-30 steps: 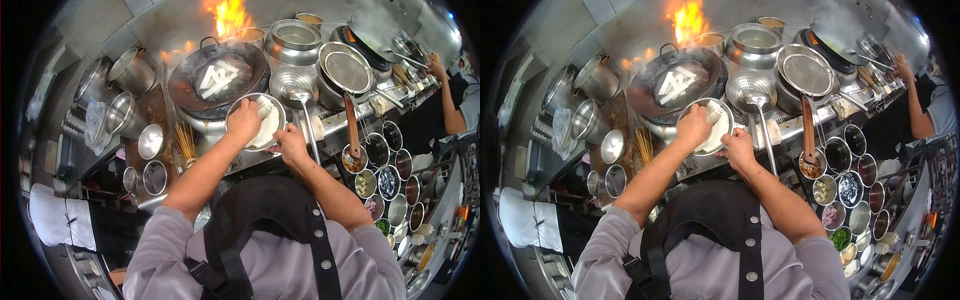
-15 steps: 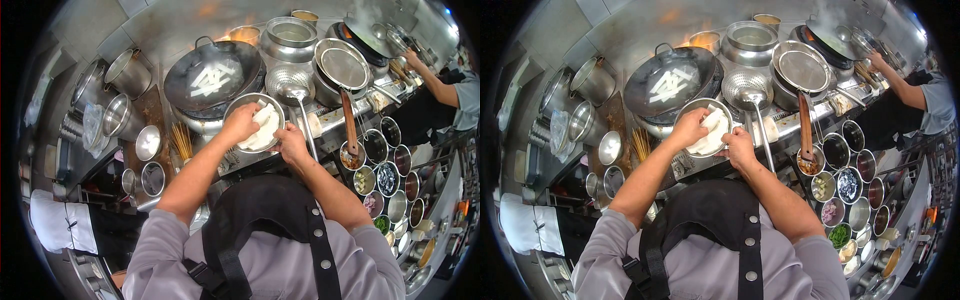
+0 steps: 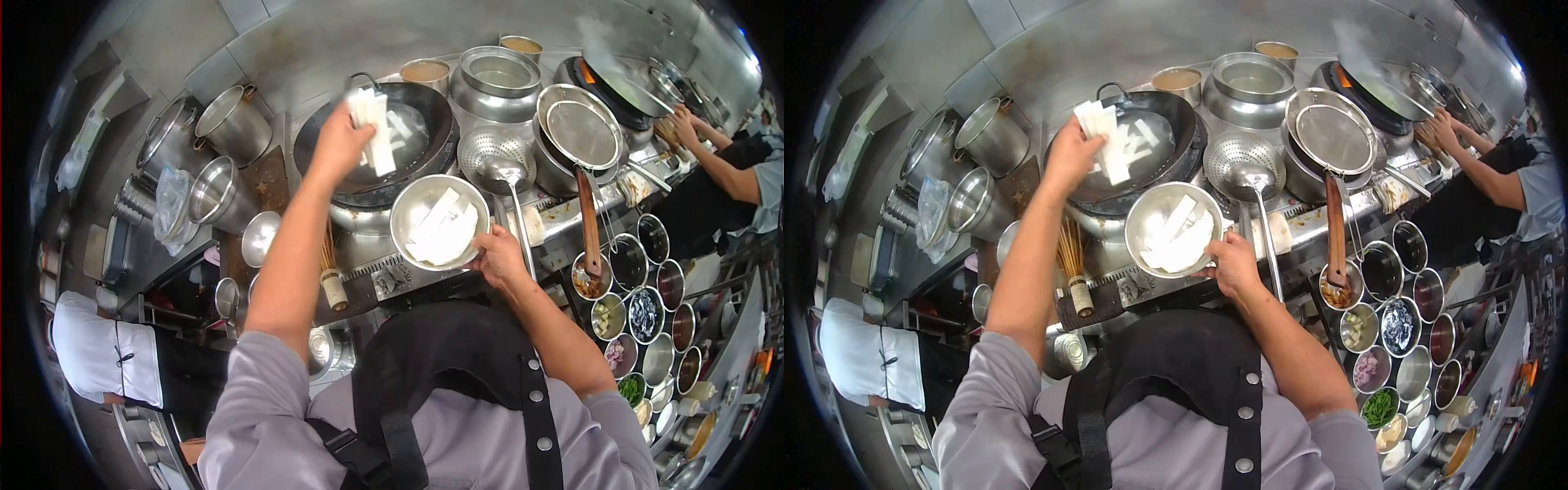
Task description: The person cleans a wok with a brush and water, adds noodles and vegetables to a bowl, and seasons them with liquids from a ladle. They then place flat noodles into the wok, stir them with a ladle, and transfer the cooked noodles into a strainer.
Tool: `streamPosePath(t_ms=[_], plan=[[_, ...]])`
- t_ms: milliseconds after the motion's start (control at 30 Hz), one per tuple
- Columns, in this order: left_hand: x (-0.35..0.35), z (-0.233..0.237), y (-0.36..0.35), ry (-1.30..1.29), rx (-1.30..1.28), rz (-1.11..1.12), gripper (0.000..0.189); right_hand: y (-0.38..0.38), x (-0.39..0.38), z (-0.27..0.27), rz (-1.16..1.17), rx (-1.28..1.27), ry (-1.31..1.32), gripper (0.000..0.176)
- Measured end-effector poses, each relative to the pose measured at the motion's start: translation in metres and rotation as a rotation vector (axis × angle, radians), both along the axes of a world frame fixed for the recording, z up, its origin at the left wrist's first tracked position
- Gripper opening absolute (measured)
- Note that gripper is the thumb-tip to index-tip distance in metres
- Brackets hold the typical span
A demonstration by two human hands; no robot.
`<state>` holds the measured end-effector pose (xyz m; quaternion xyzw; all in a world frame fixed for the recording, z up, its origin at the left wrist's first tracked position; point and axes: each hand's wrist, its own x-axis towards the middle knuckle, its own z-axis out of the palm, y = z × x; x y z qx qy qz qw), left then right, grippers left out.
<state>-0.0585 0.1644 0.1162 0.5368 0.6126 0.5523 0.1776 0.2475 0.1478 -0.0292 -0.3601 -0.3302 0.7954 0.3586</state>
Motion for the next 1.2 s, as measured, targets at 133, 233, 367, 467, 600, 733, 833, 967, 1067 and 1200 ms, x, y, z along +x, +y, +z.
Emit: streamPosePath(t_ms=[133, 233, 367, 467, 600, 733, 833, 967, 1067, 1200], plan=[[-0.065, -0.021, 0.035, 0.489, -0.144, 0.110, 0.026, -0.001, 0.006, 0.002, -0.027, -0.023, -0.037, 0.025], [-0.077, -0.035, 0.047, 0.618, -0.264, 0.178, 0.031, -0.001, 0.013, 0.010, -0.076, -0.024, 0.009, 0.025], [-0.095, -0.044, 0.060, 0.789, -0.394, 0.207, 0.033, 0.002, 0.019, 0.005, -0.077, -0.003, 0.014, 0.024], [-0.093, -0.039, 0.059, 0.872, -0.459, 0.204, 0.035, 0.000, 0.021, 0.008, -0.089, 0.002, 0.010, 0.025], [-0.114, -0.058, 0.081, 0.830, -0.337, 0.270, 0.044, 0.000, 0.018, 0.012, -0.096, 0.017, 0.014, 0.026], [-0.046, -0.023, 0.058, 0.751, -0.227, 0.234, 0.034, -0.001, 0.013, 0.018, -0.135, -0.026, 0.000, 0.026], [0.048, -0.019, 0.006, 0.683, -0.266, -0.124, 0.030, 0.003, 0.011, 0.017, -0.120, -0.021, -0.036, 0.021], [0.121, -0.081, -0.025, 0.953, -0.428, -0.210, 0.026, 0.002, 0.001, 0.021, -0.130, 0.022, 0.004, 0.013], [0.126, -0.102, -0.020, 0.882, -0.444, -0.136, 0.022, 0.001, -0.006, 0.009, -0.136, 0.149, -0.073, 0.010], [0.121, -0.103, -0.025, 0.869, -0.401, -0.106, 0.020, -0.001, -0.008, 0.014, -0.074, 0.066, -0.040, 0.025]])
